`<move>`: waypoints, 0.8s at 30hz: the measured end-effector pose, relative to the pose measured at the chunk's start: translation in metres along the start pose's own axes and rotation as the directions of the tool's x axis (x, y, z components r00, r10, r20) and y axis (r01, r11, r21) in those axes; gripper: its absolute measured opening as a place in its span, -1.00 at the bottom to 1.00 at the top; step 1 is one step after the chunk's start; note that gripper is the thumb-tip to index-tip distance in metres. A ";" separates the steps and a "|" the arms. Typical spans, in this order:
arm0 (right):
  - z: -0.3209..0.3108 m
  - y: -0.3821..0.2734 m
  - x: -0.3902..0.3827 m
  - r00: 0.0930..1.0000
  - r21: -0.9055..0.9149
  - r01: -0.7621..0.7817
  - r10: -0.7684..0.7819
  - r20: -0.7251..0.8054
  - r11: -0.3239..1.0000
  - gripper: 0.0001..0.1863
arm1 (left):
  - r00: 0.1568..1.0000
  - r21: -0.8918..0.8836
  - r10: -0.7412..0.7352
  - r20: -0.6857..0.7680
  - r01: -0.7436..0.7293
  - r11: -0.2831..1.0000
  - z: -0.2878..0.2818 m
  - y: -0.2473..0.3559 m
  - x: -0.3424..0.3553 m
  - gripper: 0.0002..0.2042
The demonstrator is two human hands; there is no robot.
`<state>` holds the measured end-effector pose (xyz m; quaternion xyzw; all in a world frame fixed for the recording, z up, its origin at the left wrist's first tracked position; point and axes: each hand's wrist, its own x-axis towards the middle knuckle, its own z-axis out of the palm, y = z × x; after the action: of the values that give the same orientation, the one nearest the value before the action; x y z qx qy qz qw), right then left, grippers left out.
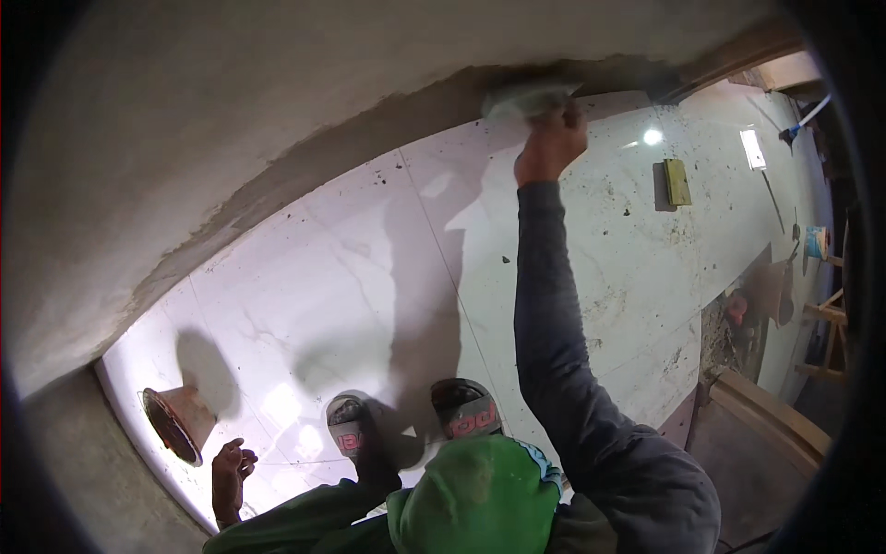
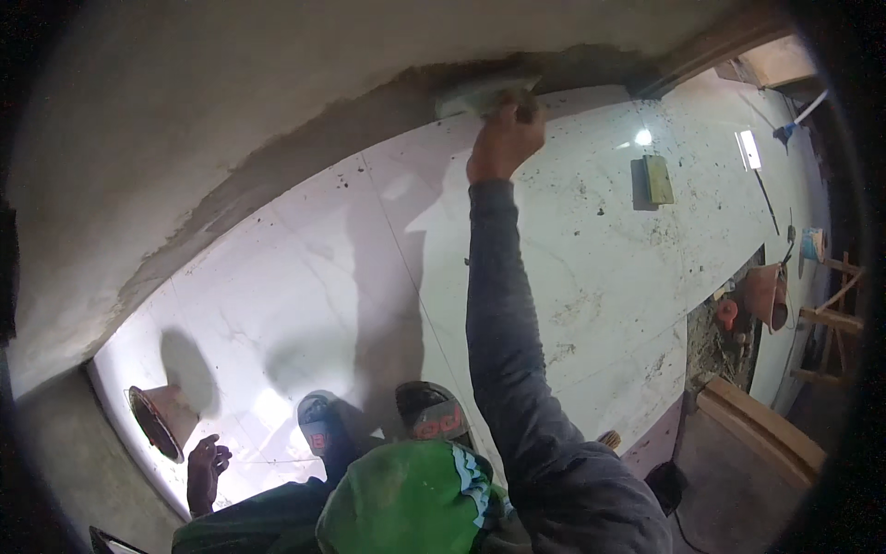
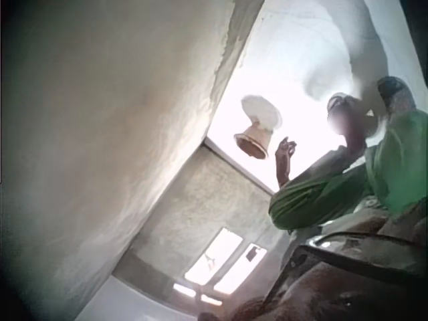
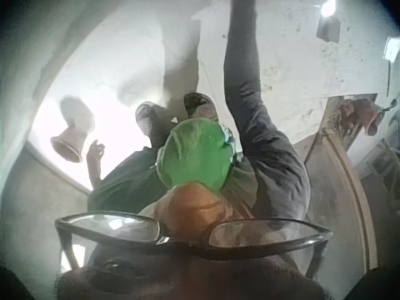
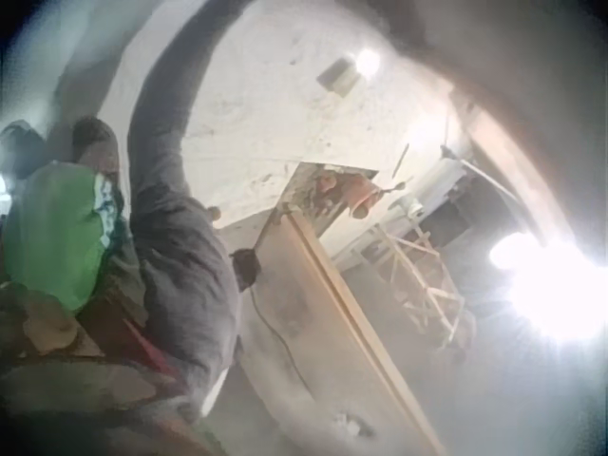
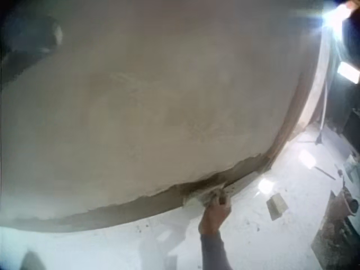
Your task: The person applies grout to the joints between wall tiles using a small green spreader. They scoop grout from a bucket, spread it along the seam, and wipe away excess by hand and with the tool.
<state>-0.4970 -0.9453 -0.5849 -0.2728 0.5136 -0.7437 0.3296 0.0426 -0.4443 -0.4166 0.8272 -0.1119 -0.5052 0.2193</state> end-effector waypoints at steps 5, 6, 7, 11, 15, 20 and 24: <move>0.105 0.047 -0.139 0.990 -0.320 0.125 -0.138 -0.015 0.939 -0.73 | 1.000 0.021 -0.006 -0.002 0.006 1.000 0.020 0.010 0.000 -0.62; 0.113 0.049 -0.188 0.961 -0.348 -0.066 0.154 0.230 0.935 -0.65 | 1.000 0.019 0.026 0.018 -0.026 0.999 0.021 0.016 -0.003 -0.61; 0.114 0.051 -0.230 0.798 -0.479 -0.186 0.416 0.435 0.858 -0.56 | 0.997 0.012 0.058 0.060 -0.059 0.998 0.030 0.021 0.001 -0.60; 0.095 0.053 -0.231 0.965 -0.187 -0.004 0.052 0.255 0.982 -0.74 | 0.995 -0.044 0.092 0.047 -0.090 0.995 0.034 0.029 -0.010 -0.58; 0.075 -0.008 -0.071 0.995 -0.014 0.065 -0.066 -0.080 0.998 -0.93 | 1.000 0.061 0.003 -0.020 -0.002 0.998 -0.010 -0.009 -0.019 -0.56; 0.085 0.063 -0.137 0.988 -0.415 0.031 0.034 0.149 0.909 -0.82 | 0.992 0.098 0.112 0.060 -0.117 0.988 0.038 0.029 0.000 -0.59; 0.049 0.052 -0.281 0.678 -0.291 -0.317 0.430 0.596 0.903 -0.76 | 0.878 0.172 0.353 0.324 -0.422 0.890 0.082 0.067 0.039 -0.48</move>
<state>-0.2717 -0.7705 -0.6368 -0.4276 0.4716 -0.4746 0.6079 -0.0096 -0.5395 -0.4480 0.7266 -0.3659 -0.5467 0.1980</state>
